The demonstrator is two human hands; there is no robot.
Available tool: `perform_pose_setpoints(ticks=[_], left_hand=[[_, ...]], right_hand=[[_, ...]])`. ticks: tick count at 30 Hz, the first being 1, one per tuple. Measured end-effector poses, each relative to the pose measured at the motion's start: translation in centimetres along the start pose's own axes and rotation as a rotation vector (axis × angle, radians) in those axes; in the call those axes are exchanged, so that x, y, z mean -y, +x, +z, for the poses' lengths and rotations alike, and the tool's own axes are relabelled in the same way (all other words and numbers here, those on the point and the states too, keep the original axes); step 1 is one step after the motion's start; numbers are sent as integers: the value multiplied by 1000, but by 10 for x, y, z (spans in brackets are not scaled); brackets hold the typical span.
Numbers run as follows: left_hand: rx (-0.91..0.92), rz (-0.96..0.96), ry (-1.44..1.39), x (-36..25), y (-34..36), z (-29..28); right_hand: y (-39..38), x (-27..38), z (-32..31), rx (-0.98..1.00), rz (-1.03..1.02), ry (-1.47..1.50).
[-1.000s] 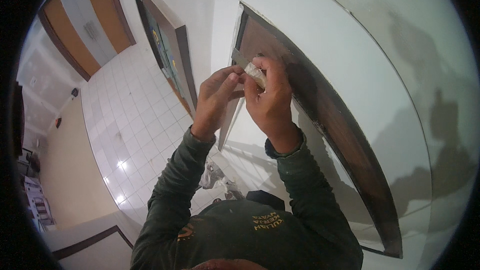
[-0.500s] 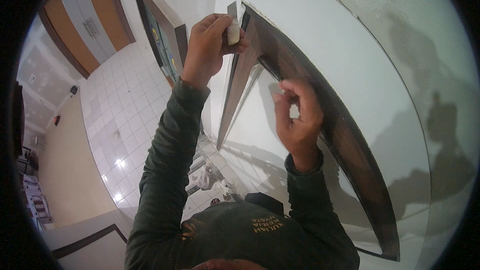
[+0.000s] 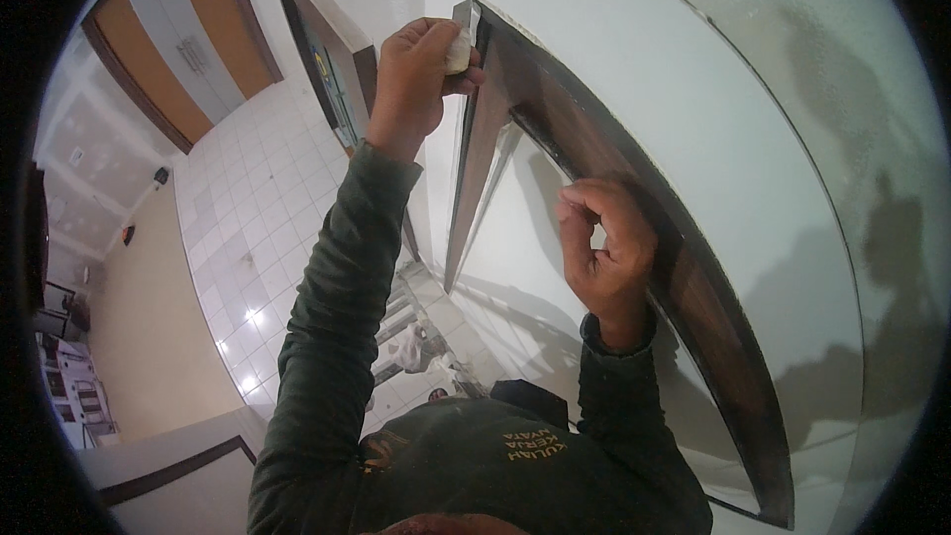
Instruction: The person wipes a door frame with a cloth, peels off masking tape from the frame by hand, and then uses a small blade to scrape remaining tape residue from the frame edge.
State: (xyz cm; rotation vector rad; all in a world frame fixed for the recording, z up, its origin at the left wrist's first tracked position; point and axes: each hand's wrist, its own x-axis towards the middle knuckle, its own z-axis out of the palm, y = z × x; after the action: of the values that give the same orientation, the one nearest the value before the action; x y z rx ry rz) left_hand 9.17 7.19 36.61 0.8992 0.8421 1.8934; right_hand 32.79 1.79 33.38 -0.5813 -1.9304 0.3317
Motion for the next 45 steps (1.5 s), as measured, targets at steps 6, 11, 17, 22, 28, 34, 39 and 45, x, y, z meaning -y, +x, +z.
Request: perform_pose_setpoints(ticks=[6, 11, 17, 22, 28, 34, 39, 45], left_hand=[[18, -6, 42, 9, 4, -4], [29, -4, 73, 8, 4, -2], [22, -10, 150, -2, 8, -7], [23, -23, 341, -21, 11, -5], [86, -59, 479, -35, 18, -8], [83, -127, 396, -30, 25, -13], [70, -87, 266, -15, 17, -13], [67, -108, 197, -1, 14, -14]], right_hand=[[0, -1, -1, 16, -25, -9], [-1, -1, -2, 26, -17, -3], [-1, 1, -1, 19, -8, 8], [-1, -2, 0, 10, -36, -13], [-1, 0, -1, 4, -39, -5], [-2, 0, 0, 4, -23, 15], [-2, -1, 0, 4, -33, 20], [-3, -1, -1, 15, -34, 24]])
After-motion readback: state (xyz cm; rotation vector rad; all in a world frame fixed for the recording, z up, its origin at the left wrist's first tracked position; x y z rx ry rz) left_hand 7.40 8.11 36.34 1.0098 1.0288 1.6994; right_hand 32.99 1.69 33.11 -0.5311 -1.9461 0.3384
